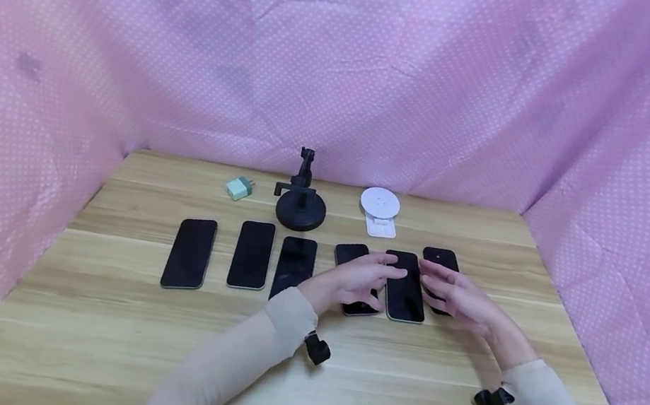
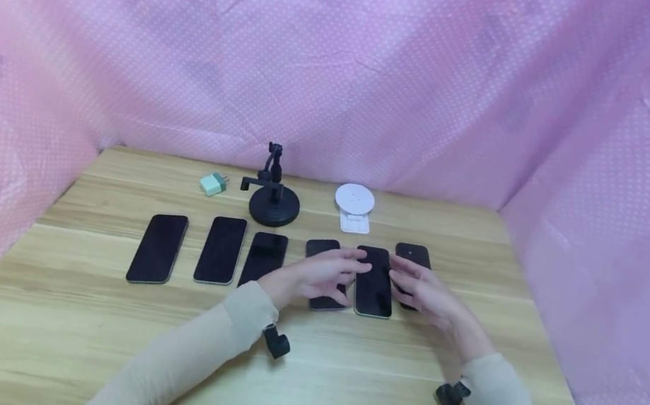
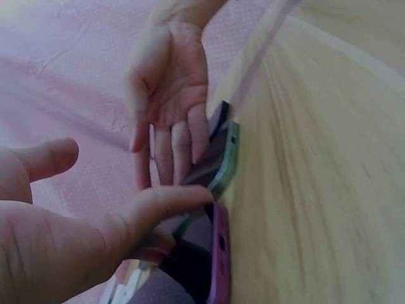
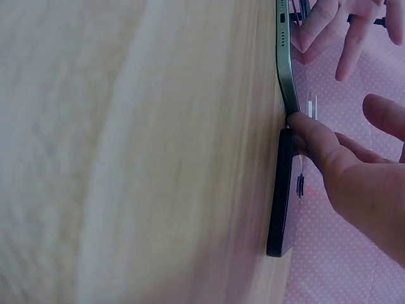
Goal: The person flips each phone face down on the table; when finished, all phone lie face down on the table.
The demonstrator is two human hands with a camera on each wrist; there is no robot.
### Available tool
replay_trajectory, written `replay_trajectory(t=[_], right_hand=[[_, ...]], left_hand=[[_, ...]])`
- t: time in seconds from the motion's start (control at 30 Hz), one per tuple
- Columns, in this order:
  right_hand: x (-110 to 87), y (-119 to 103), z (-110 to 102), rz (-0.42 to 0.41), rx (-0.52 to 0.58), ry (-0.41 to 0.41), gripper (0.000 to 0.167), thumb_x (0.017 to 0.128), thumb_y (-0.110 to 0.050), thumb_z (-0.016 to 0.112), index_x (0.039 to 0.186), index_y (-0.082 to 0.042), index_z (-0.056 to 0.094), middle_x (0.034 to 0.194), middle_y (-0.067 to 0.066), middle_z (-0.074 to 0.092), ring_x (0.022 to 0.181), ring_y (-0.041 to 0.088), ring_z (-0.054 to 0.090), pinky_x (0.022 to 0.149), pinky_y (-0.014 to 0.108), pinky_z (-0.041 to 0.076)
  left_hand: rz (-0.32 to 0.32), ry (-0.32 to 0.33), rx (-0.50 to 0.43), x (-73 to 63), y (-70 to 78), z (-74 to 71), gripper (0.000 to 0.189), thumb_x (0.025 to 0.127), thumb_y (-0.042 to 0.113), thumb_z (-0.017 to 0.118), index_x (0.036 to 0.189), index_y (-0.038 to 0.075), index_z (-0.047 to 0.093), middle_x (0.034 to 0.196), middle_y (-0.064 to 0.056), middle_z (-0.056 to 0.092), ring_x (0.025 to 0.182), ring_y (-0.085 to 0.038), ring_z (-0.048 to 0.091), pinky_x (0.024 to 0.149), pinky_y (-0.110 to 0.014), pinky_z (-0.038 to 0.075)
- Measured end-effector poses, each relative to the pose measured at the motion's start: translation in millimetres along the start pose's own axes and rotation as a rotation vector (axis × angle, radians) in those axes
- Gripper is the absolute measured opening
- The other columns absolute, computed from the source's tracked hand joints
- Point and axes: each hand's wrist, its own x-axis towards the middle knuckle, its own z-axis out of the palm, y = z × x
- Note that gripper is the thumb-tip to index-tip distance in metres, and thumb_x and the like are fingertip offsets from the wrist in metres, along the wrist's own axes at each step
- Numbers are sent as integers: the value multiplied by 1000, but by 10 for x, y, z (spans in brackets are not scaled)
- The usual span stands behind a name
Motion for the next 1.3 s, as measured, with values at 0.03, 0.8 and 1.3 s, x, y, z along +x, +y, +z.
replay_trajectory(t=[0.03,0.8,1.3], right_hand=[[1,-6,5,2,1,0,67,109,-12,46,160,6,6,167,22,6,150,36,11,117,49,27],[14,-28,-4,59,200,-50,63,111,-10,36,160,1,-1,168,16,-2,153,31,-2,120,42,21],[-9,-33,-157,23,258,-94,58,113,-16,31,162,-3,3,169,15,0,154,28,6,119,33,29]], left_hand=[[-1,-1,1,-3,6,2,78,98,27,67,161,9,24,166,-13,21,151,-42,11,100,-72,40],[1,20,6,-15,-51,11,75,99,24,68,160,10,27,165,-12,22,152,-37,12,109,-62,39],[4,25,16,33,-13,8,72,98,23,69,159,10,32,164,-7,26,148,-29,23,107,-58,43]])
